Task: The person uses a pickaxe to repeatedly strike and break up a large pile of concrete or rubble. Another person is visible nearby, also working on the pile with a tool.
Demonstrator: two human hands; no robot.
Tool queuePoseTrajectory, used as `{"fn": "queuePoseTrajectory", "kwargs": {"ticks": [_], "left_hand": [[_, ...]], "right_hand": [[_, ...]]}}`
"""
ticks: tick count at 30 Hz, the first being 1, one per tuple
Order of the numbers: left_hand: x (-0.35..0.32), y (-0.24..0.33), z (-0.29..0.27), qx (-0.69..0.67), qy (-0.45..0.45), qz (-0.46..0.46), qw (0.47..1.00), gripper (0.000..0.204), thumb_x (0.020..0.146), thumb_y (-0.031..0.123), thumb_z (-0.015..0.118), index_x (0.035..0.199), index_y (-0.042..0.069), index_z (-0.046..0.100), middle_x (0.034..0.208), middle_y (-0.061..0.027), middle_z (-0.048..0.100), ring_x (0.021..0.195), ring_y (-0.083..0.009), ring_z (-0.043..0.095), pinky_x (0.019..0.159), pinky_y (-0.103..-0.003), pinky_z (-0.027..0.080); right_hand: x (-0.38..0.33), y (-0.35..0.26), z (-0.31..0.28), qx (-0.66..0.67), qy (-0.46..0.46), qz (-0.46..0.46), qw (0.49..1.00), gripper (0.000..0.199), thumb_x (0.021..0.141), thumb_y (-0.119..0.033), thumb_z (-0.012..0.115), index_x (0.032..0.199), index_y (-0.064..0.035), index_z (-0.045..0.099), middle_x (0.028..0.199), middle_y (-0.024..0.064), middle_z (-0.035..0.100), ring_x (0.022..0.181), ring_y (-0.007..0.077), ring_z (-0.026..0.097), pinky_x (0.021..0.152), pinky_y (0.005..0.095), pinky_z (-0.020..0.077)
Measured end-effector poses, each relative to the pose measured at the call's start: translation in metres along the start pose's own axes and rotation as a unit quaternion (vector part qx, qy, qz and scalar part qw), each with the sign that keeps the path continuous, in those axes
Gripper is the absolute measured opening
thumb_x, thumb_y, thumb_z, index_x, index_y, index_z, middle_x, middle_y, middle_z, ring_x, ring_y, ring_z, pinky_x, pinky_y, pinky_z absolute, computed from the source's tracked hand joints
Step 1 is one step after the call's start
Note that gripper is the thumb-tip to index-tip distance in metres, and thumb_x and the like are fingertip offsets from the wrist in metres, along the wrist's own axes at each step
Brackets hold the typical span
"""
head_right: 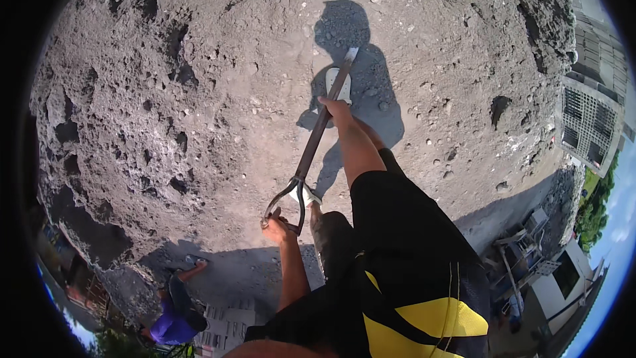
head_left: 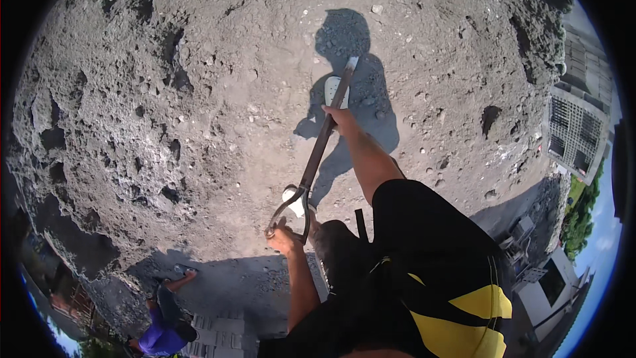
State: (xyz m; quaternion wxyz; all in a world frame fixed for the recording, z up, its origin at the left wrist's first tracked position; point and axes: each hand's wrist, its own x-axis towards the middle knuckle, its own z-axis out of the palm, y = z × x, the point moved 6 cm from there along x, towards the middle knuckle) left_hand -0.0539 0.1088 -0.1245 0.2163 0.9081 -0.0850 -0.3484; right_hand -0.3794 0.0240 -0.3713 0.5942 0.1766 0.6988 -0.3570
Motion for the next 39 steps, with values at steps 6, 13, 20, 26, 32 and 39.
{"fn": "queuePoseTrajectory", "kwargs": {"ticks": [6,13,20,26,32,39], "left_hand": [[0.034,-0.054,-0.025,0.147,0.09,0.018,0.985,0.015,0.06,0.009,0.063,0.055,-0.002,0.054,0.053,-0.011,0.056,0.044,-0.0199,0.052,0.044,-0.032,0.042],[0.039,-0.011,-0.074,0.086,0.013,0.081,0.993,0.01,0.062,0.006,0.058,0.056,0.002,0.051,0.047,-0.0055,0.046,0.04,-0.0137,0.045,0.037,-0.029,0.031],[0.067,0.004,-0.168,-0.174,-0.174,0.114,0.962,0.011,0.064,0.005,0.056,0.07,0.005,0.047,0.048,-0.0021,0.041,0.038,-0.0113,0.037,0.036,-0.027,0.024],[0.064,0.076,-0.264,-0.028,-0.172,0.288,0.942,0.015,0.063,-0.005,0.055,0.069,0.005,0.046,0.051,-0.0009,0.044,0.04,-0.0097,0.039,0.038,-0.026,0.027],[0.077,0.137,-0.317,0.113,-0.153,0.463,0.866,0.016,0.058,-0.005,0.056,0.064,0.003,0.044,0.05,-0.0002,0.044,0.041,-0.0096,0.04,0.039,-0.026,0.029],[0.07,0.078,-0.244,0.134,-0.397,0.526,0.74,0.016,0.057,-0.002,0.056,0.073,-0.003,0.052,0.049,-0.0043,0.044,0.038,-0.0141,0.041,0.034,-0.028,0.032]], "right_hand": [[-0.009,-0.013,0.025,0.04,-0.024,0.019,0.999,0.018,0.076,-0.003,0.062,0.084,-0.0014,0.047,0.065,0.0089,0.049,0.053,0.0204,0.052,0.049,0.0353,0.0474],[-0.112,0.007,0.034,0.133,-0.047,0.0,0.99,0.04,0.074,0.004,0.059,0.103,-0.0087,0.034,0.067,0.0096,0.047,0.056,0.0218,0.051,0.05,0.0384,0.0462],[-0.15,0.072,0.035,0.226,-0.083,-0.022,0.97,0.01,0.075,-0.007,0.06,0.075,-0.0034,0.05,0.063,0.0076,0.049,0.056,0.0215,0.052,0.055,0.0376,0.0462],[-0.234,0.136,0.056,0.337,-0.087,-0.046,0.936,0.013,0.075,-0.011,0.061,0.081,-0.0053,0.05,0.064,0.007,0.048,0.056,0.0208,0.05,0.057,0.0364,0.0458],[-0.272,0.218,0.079,0.452,-0.094,-0.045,0.886,0.022,0.075,-0.011,0.061,0.093,0.0,0.055,0.076,0.0114,0.055,0.067,0.0234,0.055,0.064,0.0377,0.048],[-0.327,0.354,-0.074,0.612,0.053,-0.149,0.775,0.007,0.071,-0.005,0.059,0.073,-0.0013,0.053,0.061,0.0092,0.051,0.051,0.0207,0.052,0.048,0.0341,0.0442]]}}
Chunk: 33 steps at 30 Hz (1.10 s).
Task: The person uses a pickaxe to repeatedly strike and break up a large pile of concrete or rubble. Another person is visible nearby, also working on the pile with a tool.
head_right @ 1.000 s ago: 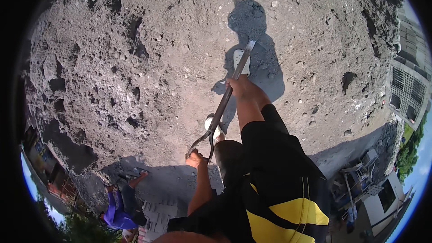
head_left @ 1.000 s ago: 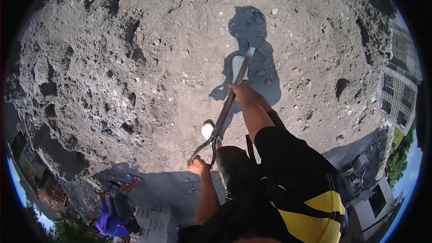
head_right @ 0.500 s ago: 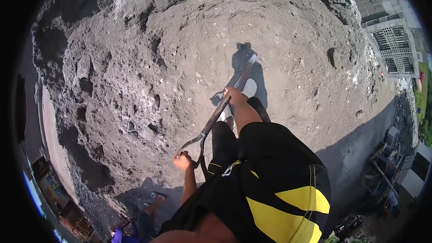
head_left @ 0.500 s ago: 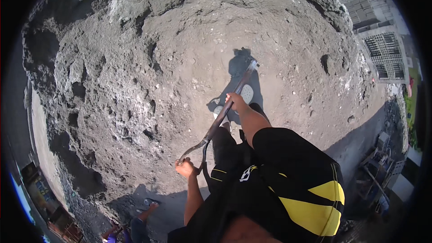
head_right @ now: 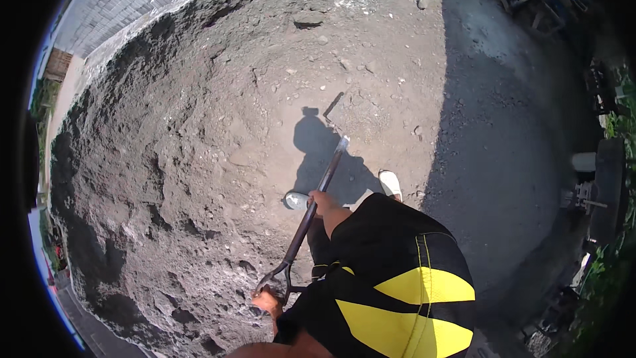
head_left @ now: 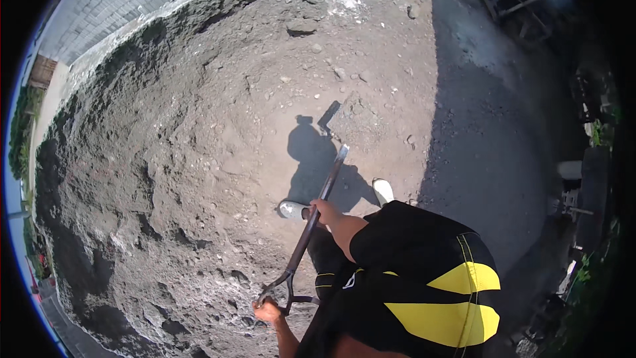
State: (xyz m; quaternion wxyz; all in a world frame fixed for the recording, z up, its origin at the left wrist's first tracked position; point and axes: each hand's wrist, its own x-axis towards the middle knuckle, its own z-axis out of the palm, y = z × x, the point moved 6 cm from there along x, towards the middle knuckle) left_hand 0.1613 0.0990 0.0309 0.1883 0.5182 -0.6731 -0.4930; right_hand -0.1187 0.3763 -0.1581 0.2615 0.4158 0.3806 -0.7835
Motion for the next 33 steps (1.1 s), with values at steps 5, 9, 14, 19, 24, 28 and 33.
{"fn": "queuePoseTrajectory", "kwargs": {"ticks": [5,9,14,19,24,28,33], "left_hand": [[-0.056,0.074,0.186,0.152,-0.15,0.165,0.963,0.011,0.057,0.0,0.05,0.063,0.002,0.041,0.047,-0.0047,0.039,0.038,-0.0163,0.04,0.035,-0.029,0.031],[-0.19,0.163,0.388,0.045,-0.381,0.146,0.912,0.016,0.055,0.0,0.05,0.06,0.002,0.036,0.052,-0.0051,0.038,0.045,-0.0143,0.038,0.043,-0.03,0.033],[-0.465,0.351,0.433,-0.105,-0.632,0.481,0.599,0.022,0.061,0.004,0.065,0.069,0.005,0.045,0.06,-0.0049,0.048,0.052,-0.0185,0.048,0.051,-0.028,0.04],[-0.532,0.419,0.388,-0.191,-0.577,0.735,0.303,0.026,0.053,0.006,0.067,0.071,0.006,0.048,0.063,-0.0079,0.051,0.058,-0.0274,0.053,0.052,-0.033,0.043],[-0.404,0.326,0.417,-0.007,-0.61,0.499,0.615,0.022,0.059,0.004,0.065,0.072,0.006,0.048,0.065,-0.0061,0.054,0.061,-0.019,0.056,0.053,-0.032,0.044],[-0.313,0.263,0.345,0.009,-0.45,0.131,0.883,0.024,0.066,0.004,0.066,0.087,0.003,0.054,0.071,-0.0037,0.058,0.061,-0.0116,0.055,0.052,-0.027,0.044],[-0.27,0.241,0.156,-0.1,-0.148,-0.054,0.982,0.028,0.066,-0.005,0.063,0.093,-0.001,0.054,0.067,-0.0031,0.056,0.047,-0.0083,0.048,0.043,-0.021,0.037]], "right_hand": [[-0.051,-0.173,-0.156,0.174,0.195,-0.1,0.96,0.008,0.074,-0.008,0.057,0.072,-0.0023,0.052,0.061,0.0088,0.05,0.052,0.0212,0.052,0.047,0.034,0.0431],[-0.139,-0.34,-0.325,0.34,0.263,-0.227,0.874,0.005,0.076,-0.006,0.055,0.073,-0.0029,0.052,0.059,0.0059,0.048,0.048,0.0173,0.048,0.044,0.033,0.0438],[-0.332,-0.496,-0.492,0.534,0.064,-0.409,0.737,0.026,0.078,-0.022,0.059,0.059,-0.0133,0.042,0.047,-0.0029,0.041,0.04,0.0106,0.042,0.04,0.0256,0.0391],[-0.408,-0.546,-0.481,0.526,-0.176,-0.502,0.664,0.018,0.077,-0.018,0.057,0.065,-0.0073,0.05,0.049,-0.0032,0.045,0.044,0.0084,0.046,0.045,0.0212,0.0439],[-0.254,-0.533,-0.431,0.435,0.009,-0.371,0.82,0.016,0.077,-0.014,0.059,0.065,-0.011,0.049,0.052,-0.0024,0.046,0.042,0.0081,0.045,0.04,0.0196,0.0423],[-0.083,-0.417,-0.351,0.225,0.129,-0.091,0.961,0.021,0.077,-0.013,0.05,0.059,-0.0117,0.039,0.052,0.0013,0.038,0.044,0.0149,0.04,0.042,0.0266,0.0367],[-0.009,-0.232,-0.142,-0.171,-0.035,0.121,0.977,0.009,0.081,-0.01,0.055,0.079,-0.0056,0.048,0.069,0.0079,0.051,0.064,0.0215,0.053,0.069,0.0374,0.0497]]}}
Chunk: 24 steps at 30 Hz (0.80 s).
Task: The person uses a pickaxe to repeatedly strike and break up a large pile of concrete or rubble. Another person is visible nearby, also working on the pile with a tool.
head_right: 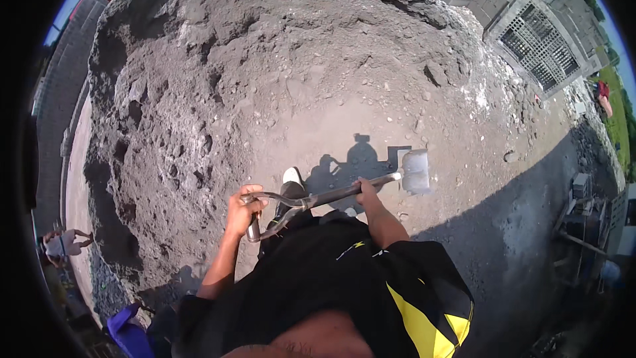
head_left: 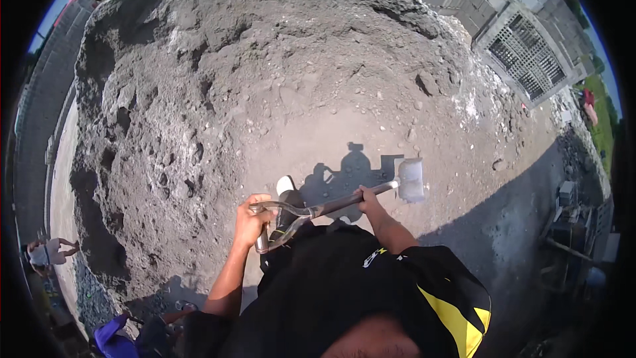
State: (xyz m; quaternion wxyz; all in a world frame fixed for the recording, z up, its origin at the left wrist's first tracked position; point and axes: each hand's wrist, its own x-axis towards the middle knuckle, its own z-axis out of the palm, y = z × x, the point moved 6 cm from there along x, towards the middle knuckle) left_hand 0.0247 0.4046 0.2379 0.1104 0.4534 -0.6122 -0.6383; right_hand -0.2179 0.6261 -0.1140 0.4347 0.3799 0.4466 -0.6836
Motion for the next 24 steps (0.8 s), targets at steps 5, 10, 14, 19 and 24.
{"fn": "queuePoseTrajectory", "kwargs": {"ticks": [5,10,14,19,24], "left_hand": [[-0.087,-0.018,-0.09,-0.289,0.215,-0.02,0.933,0.025,0.069,-0.002,0.063,0.092,0.001,0.053,0.063,-0.0051,0.054,0.045,-0.0133,0.051,0.041,-0.025,0.041],[-0.073,-0.06,-0.103,-0.636,0.292,0.009,0.715,0.019,0.075,0.007,0.056,0.093,0.009,0.05,0.054,-0.0003,0.04,0.044,-0.0129,0.043,0.045,-0.028,0.039],[-0.019,-0.054,-0.135,-0.694,0.392,0.034,0.603,0.017,0.075,0.006,0.05,0.09,0.014,0.052,0.053,0.0043,0.037,0.044,-0.009,0.038,0.044,-0.026,0.035],[0.084,-0.026,-0.227,-0.734,0.442,0.092,0.507,0.018,0.077,0.007,0.047,0.093,0.013,0.051,0.056,0.0039,0.038,0.046,-0.0089,0.039,0.046,-0.026,0.035],[0.253,-0.076,-0.368,-0.703,0.484,0.207,0.478,0.026,0.073,-0.001,0.049,0.098,0.004,0.046,0.059,-0.0011,0.042,0.048,-0.0116,0.043,0.044,-0.025,0.037]], "right_hand": [[-0.005,0.108,0.233,-0.222,-0.185,0.139,0.947,0.01,0.08,-0.01,0.055,0.075,-0.0055,0.047,0.063,0.0057,0.049,0.059,0.0195,0.052,0.058,0.0335,0.0466],[-0.042,0.216,0.375,-0.377,-0.205,0.155,0.89,0.009,0.079,-0.009,0.055,0.074,-0.0051,0.048,0.061,0.005,0.048,0.055,0.0187,0.051,0.053,0.0326,0.0467],[-0.061,0.286,0.465,-0.504,-0.253,0.155,0.811,0.011,0.077,-0.01,0.059,0.076,-0.0032,0.05,0.064,0.0052,0.05,0.052,0.0185,0.052,0.05,0.0316,0.0473],[-0.095,0.338,0.591,-0.57,-0.345,0.135,0.733,0.022,0.078,-0.019,0.064,0.084,-0.0023,0.051,0.073,0.0069,0.053,0.066,0.0185,0.057,0.061,0.0362,0.0499],[-0.118,0.372,0.669,-0.745,-0.466,-0.187,0.439,0.046,0.083,-0.041,0.05,0.109,-0.0024,0.048,0.111,0.015,0.052,0.101,0.0281,0.052,0.087,0.0391,0.0411]]}}
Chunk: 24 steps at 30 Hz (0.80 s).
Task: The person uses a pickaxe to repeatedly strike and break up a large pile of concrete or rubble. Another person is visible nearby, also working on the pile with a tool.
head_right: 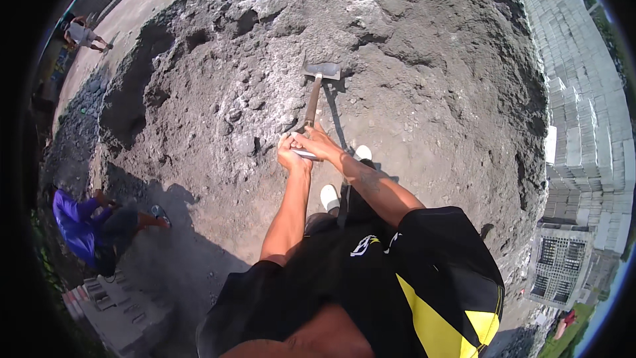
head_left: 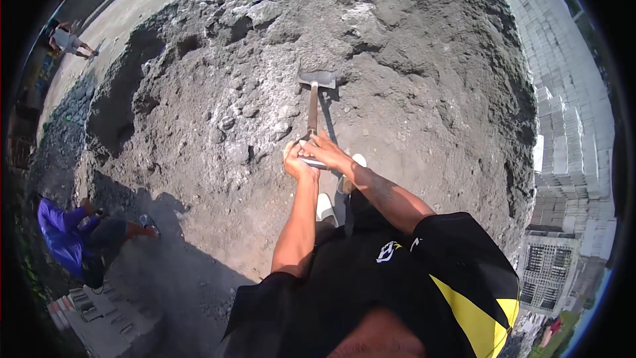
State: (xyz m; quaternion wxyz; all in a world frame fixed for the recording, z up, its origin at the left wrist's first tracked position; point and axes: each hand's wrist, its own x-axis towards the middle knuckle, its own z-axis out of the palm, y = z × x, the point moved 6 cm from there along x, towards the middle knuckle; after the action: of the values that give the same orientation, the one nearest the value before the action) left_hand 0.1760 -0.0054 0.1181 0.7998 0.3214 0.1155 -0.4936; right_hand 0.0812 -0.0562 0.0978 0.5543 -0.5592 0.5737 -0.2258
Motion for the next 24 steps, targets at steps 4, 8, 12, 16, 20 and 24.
{"fn": "queuePoseTrajectory", "kwargs": {"ticks": [4,8,12,16,20,24], "left_hand": [[0.026,-0.029,0.046,0.052,0.034,-0.004,0.998,0.028,0.072,-0.001,0.048,0.099,0.001,0.043,0.06,-0.0029,0.043,0.051,-0.0125,0.045,0.047,-0.024,0.039],[0.022,-0.03,0.095,0.036,0.04,-0.056,0.997,0.019,0.07,-0.001,0.049,0.088,0.004,0.047,0.061,-0.0034,0.045,0.049,-0.0143,0.046,0.045,-0.024,0.04],[0.109,-0.044,0.08,0.086,0.047,0.042,0.994,0.009,0.066,-0.001,0.049,0.074,0.003,0.051,0.063,-0.0034,0.047,0.054,-0.014,0.046,0.05,-0.025,0.039],[0.196,-0.025,0.032,0.212,0.11,0.107,0.965,0.02,0.063,-0.001,0.05,0.08,-0.005,0.06,0.078,-0.0111,0.059,0.069,-0.0195,0.054,0.064,-0.027,0.044],[0.19,-0.036,0.002,0.333,0.157,0.033,0.929,0.016,0.065,0.006,0.051,0.073,-0.002,0.062,0.072,-0.0114,0.061,0.066,-0.0215,0.057,0.064,-0.031,0.045],[0.181,-0.017,0.017,0.585,0.129,0.115,0.792,0.021,0.066,0.01,0.05,0.077,0.002,0.066,0.076,-0.0133,0.064,0.07,-0.0225,0.059,0.067,-0.032,0.045]], "right_hand": [[-0.009,-0.087,-0.039,-0.31,-0.116,-0.123,0.935,0.067,0.082,-0.053,0.037,0.125,-0.001,0.039,0.107,0.0224,0.055,0.102,0.0342,0.052,0.098,0.0369,0.0315],[0.008,-0.118,-0.061,-0.364,-0.135,-0.14,0.911,0.047,0.088,-0.042,0.035,0.107,-0.0021,0.05,0.09,0.0211,0.06,0.094,0.0355,0.055,0.091,0.0398,0.0375],[0.092,-0.101,-0.055,-0.279,-0.053,-0.338,0.897,0.031,0.087,-0.027,0.038,0.095,-0.0017,0.055,0.084,0.022,0.059,0.083,0.0383,0.055,0.078,0.0441,0.0414],[0.146,-0.06,0.012,-0.26,-0.065,-0.32,0.909,0.034,0.089,-0.029,0.034,0.092,-0.0017,0.054,0.073,0.0249,0.058,0.075,0.0408,0.057,0.072,0.0494,0.0424],[0.128,-0.049,0.012,-0.343,-0.035,-0.231,0.91,0.04,0.09,-0.033,0.028,0.095,-0.0057,0.057,0.07,0.0219,0.06,0.074,0.0381,0.059,0.093,0.0545,0.0236],[0.117,-0.058,0.008,-0.43,-0.02,-0.204,0.88,0.043,0.09,-0.034,0.028,0.089,-0.0069,0.061,0.073,0.0194,0.062,0.073,0.0343,0.061,0.097,0.0593,0.0141]]}}
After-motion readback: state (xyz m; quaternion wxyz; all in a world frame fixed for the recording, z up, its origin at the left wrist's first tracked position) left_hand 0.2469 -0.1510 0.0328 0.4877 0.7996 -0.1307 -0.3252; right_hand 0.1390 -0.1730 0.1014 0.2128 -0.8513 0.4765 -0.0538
